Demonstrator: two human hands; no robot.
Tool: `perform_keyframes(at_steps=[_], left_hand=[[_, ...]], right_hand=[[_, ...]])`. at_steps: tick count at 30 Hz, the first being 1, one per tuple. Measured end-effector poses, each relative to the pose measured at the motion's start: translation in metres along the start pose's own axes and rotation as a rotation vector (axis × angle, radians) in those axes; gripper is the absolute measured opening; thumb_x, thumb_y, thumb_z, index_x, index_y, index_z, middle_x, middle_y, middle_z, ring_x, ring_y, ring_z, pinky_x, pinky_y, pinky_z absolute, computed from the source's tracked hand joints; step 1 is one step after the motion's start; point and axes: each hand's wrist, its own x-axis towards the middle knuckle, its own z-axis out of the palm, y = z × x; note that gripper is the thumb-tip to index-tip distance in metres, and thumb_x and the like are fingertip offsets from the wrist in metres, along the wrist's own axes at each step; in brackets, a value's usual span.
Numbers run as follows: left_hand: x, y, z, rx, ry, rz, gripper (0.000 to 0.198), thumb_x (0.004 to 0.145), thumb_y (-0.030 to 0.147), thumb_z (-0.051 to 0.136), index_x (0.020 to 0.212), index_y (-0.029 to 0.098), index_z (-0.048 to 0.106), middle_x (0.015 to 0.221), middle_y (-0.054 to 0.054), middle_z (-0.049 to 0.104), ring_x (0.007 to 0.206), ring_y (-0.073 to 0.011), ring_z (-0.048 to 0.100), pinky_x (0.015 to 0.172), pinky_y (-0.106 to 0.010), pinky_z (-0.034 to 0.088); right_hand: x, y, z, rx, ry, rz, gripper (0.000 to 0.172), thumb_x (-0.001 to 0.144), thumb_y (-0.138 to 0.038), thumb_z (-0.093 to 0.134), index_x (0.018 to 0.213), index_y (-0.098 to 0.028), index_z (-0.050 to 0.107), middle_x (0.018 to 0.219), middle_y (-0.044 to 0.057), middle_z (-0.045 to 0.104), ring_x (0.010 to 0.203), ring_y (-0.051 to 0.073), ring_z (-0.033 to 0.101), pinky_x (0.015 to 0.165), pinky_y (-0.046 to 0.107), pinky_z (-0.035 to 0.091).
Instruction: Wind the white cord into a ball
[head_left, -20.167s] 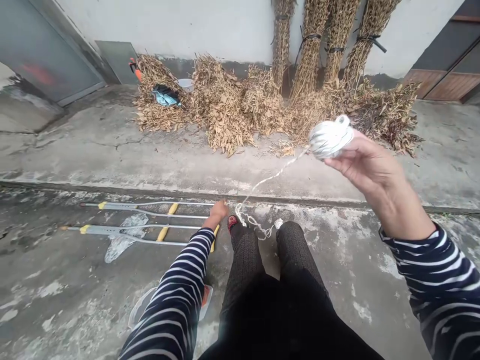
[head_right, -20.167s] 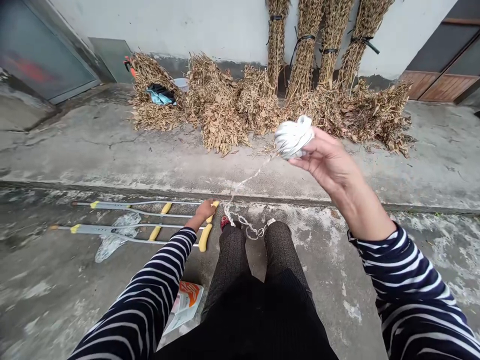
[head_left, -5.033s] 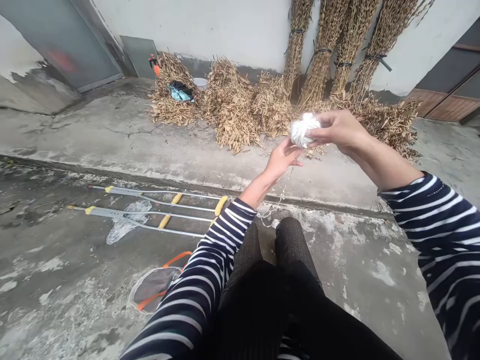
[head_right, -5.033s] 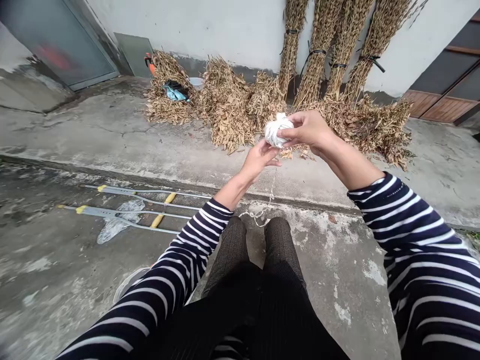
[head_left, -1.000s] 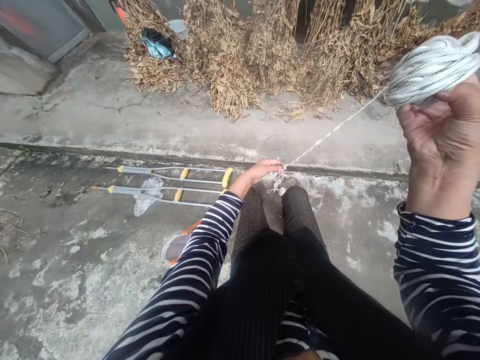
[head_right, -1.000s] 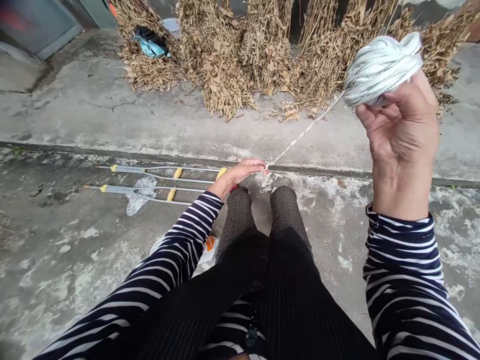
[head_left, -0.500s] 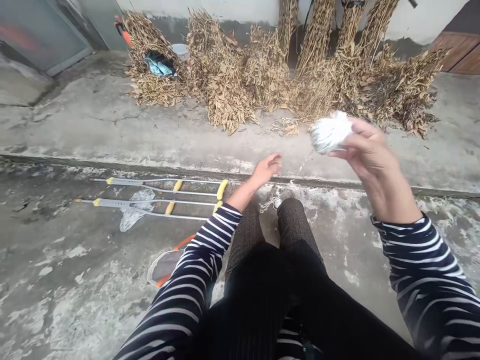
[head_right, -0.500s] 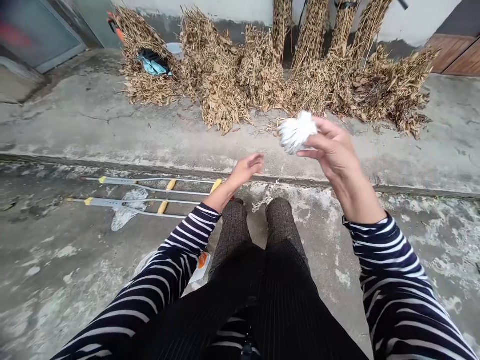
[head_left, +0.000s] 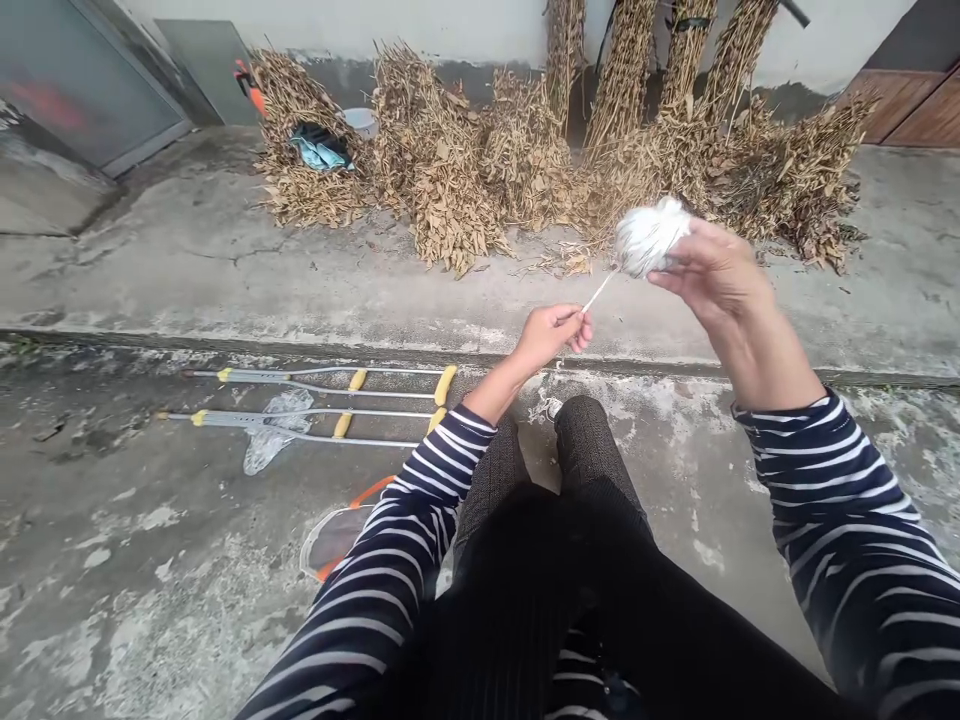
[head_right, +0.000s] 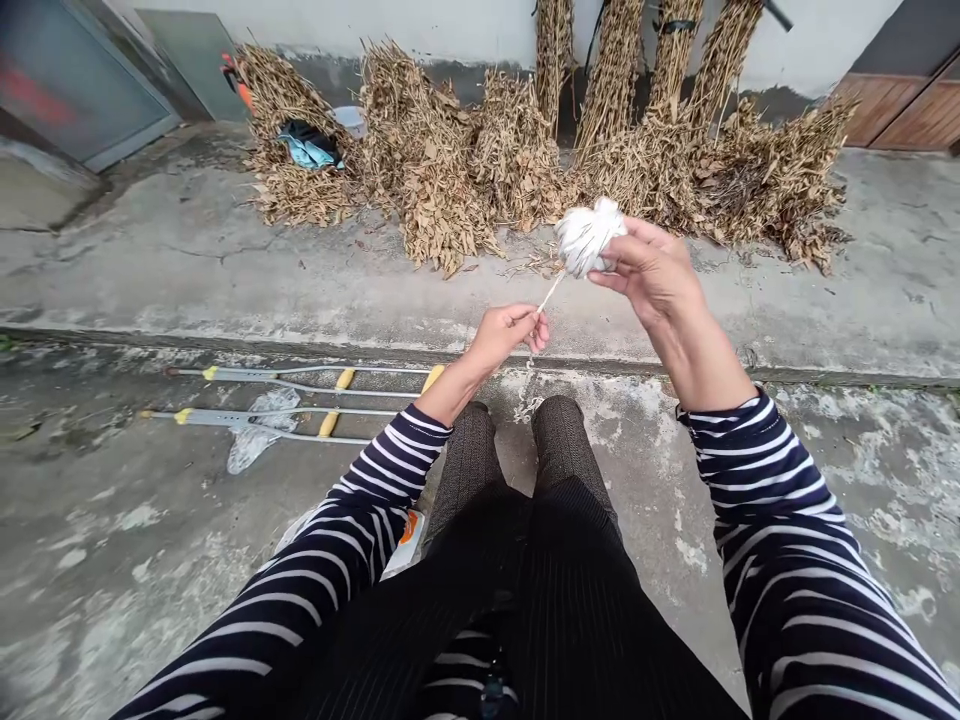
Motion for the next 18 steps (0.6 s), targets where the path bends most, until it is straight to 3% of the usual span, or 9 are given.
perform_keyframes(at_steps=[4,8,14,18], left_hand=[[-0.019,-0.051,-0.028,0.016,0.011,-0.101,0.037,0.087,0.048,0.076,0.092,0.011,0.072,0.082,-0.007,0.075,0.067,-0.0121,0.069,0.065,-0.026,0.057],[-0.04,-0.091,-0.056,-0.005,0.139,-0.207,0.041,0.078,0.05,0.081,0.086,0.011,0.073,0.081,-0.007,0.075,0.071,-0.0142,0.07,0.072,-0.03,0.059],[-0.043,-0.108,-0.092,0.108,0.228,-0.254,0.046,0.073,0.056,0.08,0.089,0.013,0.073,0.084,-0.006,0.076,0.075,-0.0158,0.07,0.079,-0.033,0.06],[-0.039,-0.112,-0.106,0.2,0.241,-0.268,0.04,0.073,0.053,0.08,0.085,0.015,0.073,0.08,-0.005,0.075,0.072,-0.0149,0.068,0.075,-0.03,0.058]], right_hand=[[-0.001,-0.038,-0.011,0.253,0.195,0.163,0.023,0.072,-0.012,0.073,0.093,-0.021,0.072,0.075,0.0,0.072,0.076,0.017,0.071,0.087,0.04,0.067],[0.003,-0.057,-0.014,0.239,0.311,0.17,0.026,0.073,0.0,0.063,0.091,-0.017,0.072,0.073,-0.001,0.07,0.063,0.012,0.062,0.086,0.038,0.065],[0.013,-0.041,-0.019,0.211,0.171,0.163,0.029,0.068,-0.007,0.073,0.095,-0.019,0.073,0.077,-0.001,0.073,0.07,0.015,0.068,0.073,0.035,0.065],[0.015,-0.051,-0.018,0.202,0.199,0.136,0.034,0.064,-0.005,0.071,0.095,-0.018,0.074,0.077,0.0,0.074,0.065,0.014,0.067,0.067,0.032,0.063]])
